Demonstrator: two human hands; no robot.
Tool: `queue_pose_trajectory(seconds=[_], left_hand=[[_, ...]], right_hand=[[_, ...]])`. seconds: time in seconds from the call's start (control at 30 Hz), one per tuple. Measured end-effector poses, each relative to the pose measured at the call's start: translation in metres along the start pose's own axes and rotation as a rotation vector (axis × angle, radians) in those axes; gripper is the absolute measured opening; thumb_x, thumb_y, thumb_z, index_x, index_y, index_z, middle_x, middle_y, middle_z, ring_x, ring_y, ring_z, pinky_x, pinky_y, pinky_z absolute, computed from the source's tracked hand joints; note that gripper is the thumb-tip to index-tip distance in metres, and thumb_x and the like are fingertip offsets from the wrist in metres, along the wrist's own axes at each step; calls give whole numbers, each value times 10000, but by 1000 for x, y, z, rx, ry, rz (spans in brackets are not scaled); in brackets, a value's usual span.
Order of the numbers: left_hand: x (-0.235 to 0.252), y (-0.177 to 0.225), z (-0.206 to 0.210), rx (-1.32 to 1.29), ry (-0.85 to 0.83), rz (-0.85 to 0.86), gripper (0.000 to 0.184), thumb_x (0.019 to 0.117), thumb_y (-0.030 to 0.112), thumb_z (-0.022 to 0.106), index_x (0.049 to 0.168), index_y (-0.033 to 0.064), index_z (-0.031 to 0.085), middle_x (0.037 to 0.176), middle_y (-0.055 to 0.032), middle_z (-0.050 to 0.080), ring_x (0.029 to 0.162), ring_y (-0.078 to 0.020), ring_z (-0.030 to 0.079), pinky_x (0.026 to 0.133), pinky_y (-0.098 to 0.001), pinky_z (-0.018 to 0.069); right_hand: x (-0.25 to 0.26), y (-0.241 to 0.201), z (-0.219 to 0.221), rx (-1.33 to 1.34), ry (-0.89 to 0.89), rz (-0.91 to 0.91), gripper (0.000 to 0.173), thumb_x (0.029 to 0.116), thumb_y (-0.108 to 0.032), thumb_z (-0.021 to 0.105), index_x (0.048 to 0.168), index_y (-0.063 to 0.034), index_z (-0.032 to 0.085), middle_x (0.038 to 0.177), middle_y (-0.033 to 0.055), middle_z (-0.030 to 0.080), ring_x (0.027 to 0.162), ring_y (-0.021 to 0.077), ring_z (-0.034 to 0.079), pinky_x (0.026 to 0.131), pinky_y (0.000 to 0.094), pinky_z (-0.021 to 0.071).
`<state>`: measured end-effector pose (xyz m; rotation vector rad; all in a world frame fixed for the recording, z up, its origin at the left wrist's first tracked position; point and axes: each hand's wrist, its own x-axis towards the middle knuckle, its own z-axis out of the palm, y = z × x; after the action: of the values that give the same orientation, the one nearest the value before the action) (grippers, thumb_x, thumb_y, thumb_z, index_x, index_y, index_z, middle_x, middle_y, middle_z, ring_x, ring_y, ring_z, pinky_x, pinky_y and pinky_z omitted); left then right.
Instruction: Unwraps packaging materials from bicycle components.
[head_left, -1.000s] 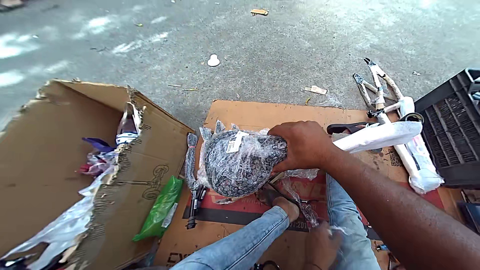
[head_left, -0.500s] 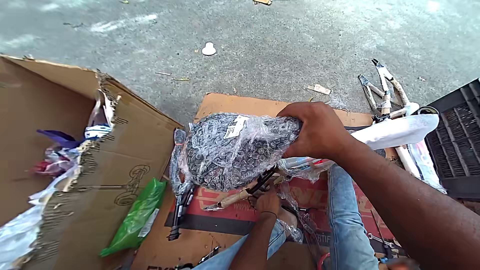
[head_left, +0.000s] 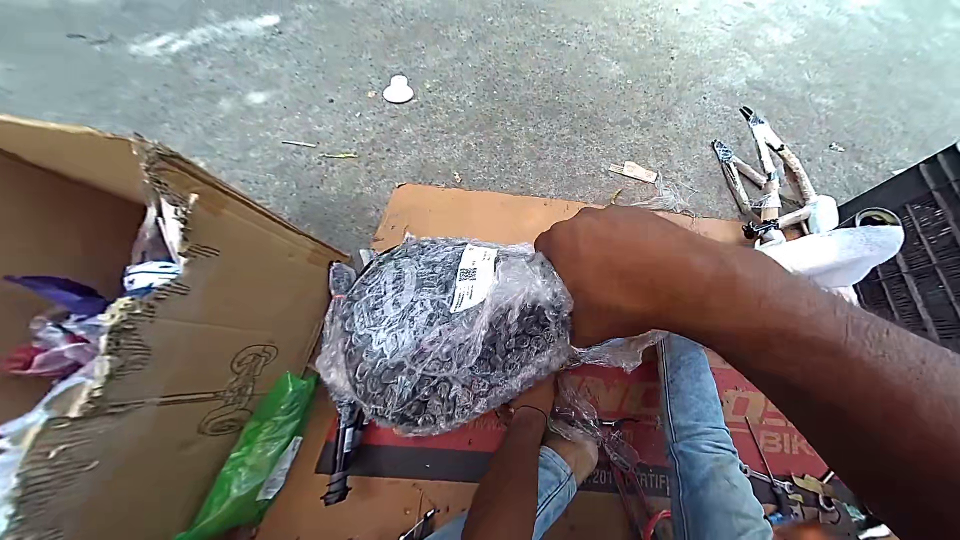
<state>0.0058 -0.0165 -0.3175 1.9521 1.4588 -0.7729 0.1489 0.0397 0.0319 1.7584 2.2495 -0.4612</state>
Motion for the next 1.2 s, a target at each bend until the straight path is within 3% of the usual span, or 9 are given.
queue_pose_trajectory(seconds=[0.17,0.43,0.53,0.6,0.7,0.77,0.87,1.0,1.2], left_hand=[[9,3,3,150,-87,73,324,1004,213,542,1256,45,660,1254,-206,683,1182,-413,649,964,-622,516],[10,-17,-15,374,-276,361,376,1019,284,526,1251,13,644,1270,-251,654,1224,-454,608,987,-654,484],[-6,-20,-6,308,-271,594,387,1010,315,503,1281,79,649,1227,-219,684,1189,-434,634,995,-663,477],[-51,13,12,174,-338,838,388,1031,331,536,1309,91,662,1245,-199,691,1205,-416,629,1050,-674,435],[-112,79,66,75,-341,1071,341,1025,307,545,1173,27,671,1107,-211,710,1061,-417,684,892,-657,517],[-111,86,98,-73,-232,977,364,985,319,543,1127,17,688,1097,-207,715,1055,-385,694,896,-608,533],[-85,56,101,-393,-120,547,451,988,371,529,1218,24,701,1224,-169,704,1161,-314,672,1035,-529,506],[-57,28,59,-683,66,73,491,995,494,548,1105,53,734,1046,-151,742,1041,-297,710,960,-537,538],[-75,21,7,-505,-36,105,534,981,301,559,1447,51,489,1228,-179,686,1162,-321,667,1023,-519,510]], right_hand=[[9,14,7,6,128,-40,635,613,-396,873,1191,-263,647,828,-12,658,754,228,662,571,494,500],[17,19,4,26,136,-37,671,600,-415,881,1210,-284,632,874,-19,675,794,226,673,587,504,507],[18,20,7,24,164,-37,651,587,-411,879,1179,-289,634,869,-26,675,793,219,673,586,507,506],[21,21,8,31,187,-45,642,576,-397,888,1153,-267,640,863,-9,671,793,240,671,584,523,500],[20,21,6,23,193,-44,634,570,-416,889,1135,-271,638,844,-16,662,775,235,667,571,516,493],[12,19,11,20,206,-45,663,563,-438,880,1164,-298,638,856,-32,669,773,220,668,566,506,494],[-4,14,23,40,230,-73,711,571,-429,885,1225,-286,645,920,-20,694,811,231,681,589,514,508],[-3,22,21,47,242,-79,716,578,-432,882,1237,-286,643,943,-16,703,825,238,687,600,524,511],[26,27,4,38,196,-47,621,590,-417,880,1137,-259,632,844,0,665,775,253,667,579,533,489]])
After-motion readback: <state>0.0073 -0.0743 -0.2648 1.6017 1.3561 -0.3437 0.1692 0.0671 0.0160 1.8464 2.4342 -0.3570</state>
